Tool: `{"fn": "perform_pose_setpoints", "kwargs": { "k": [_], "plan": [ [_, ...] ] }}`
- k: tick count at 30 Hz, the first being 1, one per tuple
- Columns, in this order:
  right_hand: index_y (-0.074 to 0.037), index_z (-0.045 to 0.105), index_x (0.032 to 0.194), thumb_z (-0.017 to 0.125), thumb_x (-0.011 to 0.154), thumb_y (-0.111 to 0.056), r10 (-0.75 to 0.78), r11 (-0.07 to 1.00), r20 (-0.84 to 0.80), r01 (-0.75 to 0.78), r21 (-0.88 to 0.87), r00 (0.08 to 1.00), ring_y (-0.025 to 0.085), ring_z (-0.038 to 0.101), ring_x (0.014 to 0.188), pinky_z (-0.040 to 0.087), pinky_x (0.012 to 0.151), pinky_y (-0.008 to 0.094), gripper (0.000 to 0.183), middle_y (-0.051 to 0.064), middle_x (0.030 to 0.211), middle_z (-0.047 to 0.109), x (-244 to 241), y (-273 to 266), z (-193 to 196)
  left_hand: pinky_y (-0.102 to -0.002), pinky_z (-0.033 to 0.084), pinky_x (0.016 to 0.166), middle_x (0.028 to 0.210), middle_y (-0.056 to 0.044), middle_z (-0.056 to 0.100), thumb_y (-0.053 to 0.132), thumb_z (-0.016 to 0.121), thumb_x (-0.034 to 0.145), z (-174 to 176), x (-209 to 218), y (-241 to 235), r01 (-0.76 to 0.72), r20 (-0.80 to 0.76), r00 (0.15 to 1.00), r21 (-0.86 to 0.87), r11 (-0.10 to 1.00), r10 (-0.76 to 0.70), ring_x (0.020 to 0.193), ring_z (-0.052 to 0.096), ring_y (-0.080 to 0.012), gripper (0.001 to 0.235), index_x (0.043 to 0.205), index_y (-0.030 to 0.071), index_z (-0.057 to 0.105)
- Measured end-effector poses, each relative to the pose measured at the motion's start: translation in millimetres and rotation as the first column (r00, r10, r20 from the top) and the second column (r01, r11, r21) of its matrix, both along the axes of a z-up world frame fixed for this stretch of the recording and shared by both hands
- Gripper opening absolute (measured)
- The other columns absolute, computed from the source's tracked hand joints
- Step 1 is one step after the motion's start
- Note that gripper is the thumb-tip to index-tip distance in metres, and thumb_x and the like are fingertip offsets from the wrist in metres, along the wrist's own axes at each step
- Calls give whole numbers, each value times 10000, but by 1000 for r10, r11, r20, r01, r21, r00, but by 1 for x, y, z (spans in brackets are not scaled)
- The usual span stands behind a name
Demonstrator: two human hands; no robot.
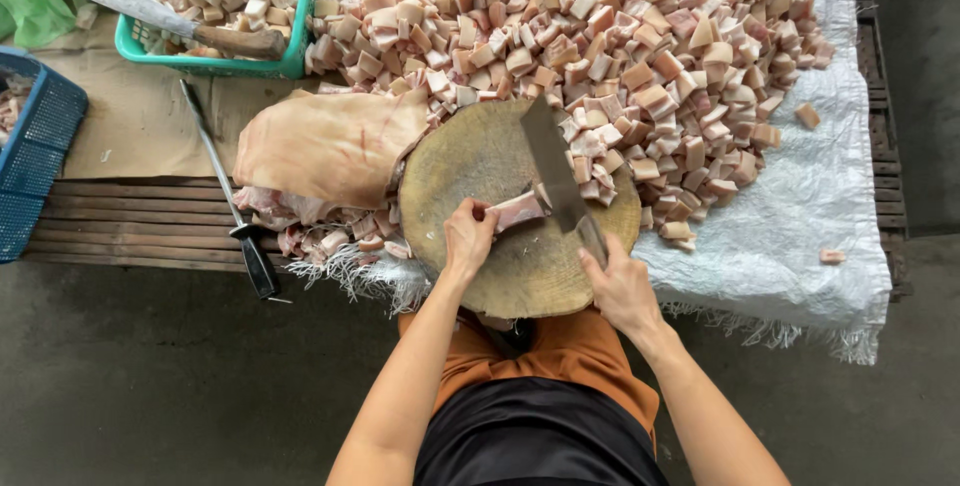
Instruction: The person uses a cleaver to slice a large slab of pork belly into strips and then dices them into small cubes on a round wooden cutting board. The diced pieces are pushed onto a white sack where a large pile of previously cut meat is accumulating.
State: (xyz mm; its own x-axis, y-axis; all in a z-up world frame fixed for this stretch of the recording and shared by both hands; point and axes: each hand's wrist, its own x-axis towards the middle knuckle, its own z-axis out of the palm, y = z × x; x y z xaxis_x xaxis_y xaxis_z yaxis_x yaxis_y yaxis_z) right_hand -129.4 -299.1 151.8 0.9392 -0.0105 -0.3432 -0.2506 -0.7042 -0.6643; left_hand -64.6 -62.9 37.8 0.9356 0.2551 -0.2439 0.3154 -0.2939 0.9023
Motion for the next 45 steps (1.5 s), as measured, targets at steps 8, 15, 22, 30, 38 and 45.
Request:
{"fn": "perform_pose_setpoints", "kwargs": {
  "k": [8, 15, 22, 30, 38, 45],
  "plan": [
    [-25, 437, 1221, 467, 1079, -330, -45, 984, 387, -27, 177, 921, 156, 547, 385, 470, 369, 299, 338, 69, 581, 575, -13, 11, 16, -303, 587, 579, 812, -102, 750, 173, 689, 900, -3, 13, -16, 2, -32, 999, -114, 993, -5, 638, 713, -152, 250, 1035, -38, 685],
    [-19, 487, 1187, 576, 1059, -356, 142, 982, 69, -131, -138, 987, 301, 649, 602, 556, 528, 459, 371, 196, 686, 670, -19, 15, -39, -350, 578, 684, 821, -155, 766, 198, 700, 891, -4, -1, -7, 23, 51, 998, 66, 998, -26, 696, 727, -188, 245, 998, -22, 718],
    [-34, 517, 1252, 555, 998, -350, -14, 996, 190, -4, 94, 982, 211, 651, 446, 503, 401, 391, 408, 103, 571, 640, -12, 21, 59, -307, 575, 634, 796, -112, 758, 142, 666, 928, 8, 2, -17, 21, 18, 1000, -83, 996, -20, 681, 708, -161, 190, 1014, -17, 725],
    [-32, 480, 1173, 614, 974, -309, 168, 973, 172, -136, -185, 971, 503, 675, 717, 542, 639, 600, 367, 300, 758, 693, -19, 50, -20, -361, 592, 728, 881, -127, 740, 85, 647, 911, -3, -3, -13, -25, 160, 987, -14, 1000, 27, 785, 741, -245, 156, 1016, -29, 664],
    [-86, 471, 1235, 542, 1006, -330, 28, 999, -220, -32, -16, 975, 380, 667, 627, 576, 582, 521, 343, 198, 722, 679, -10, 37, -6, -440, 514, 911, 1099, -221, 659, 128, 664, 882, 3, -7, -13, 140, 200, 962, 216, 966, -184, 1013, 651, -355, 277, 1118, -17, 662],
    [-76, 538, 1240, 561, 969, -331, -155, 946, -102, 177, 273, 983, 144, 623, 430, 532, 373, 300, 372, 45, 592, 638, -19, 8, 24, -435, 546, 934, 1140, -194, 616, 187, 643, 915, 17, -11, -16, 428, 1, 896, 263, 865, -444, 1048, 673, -363, 322, 1190, 27, 598]
  ]
}}
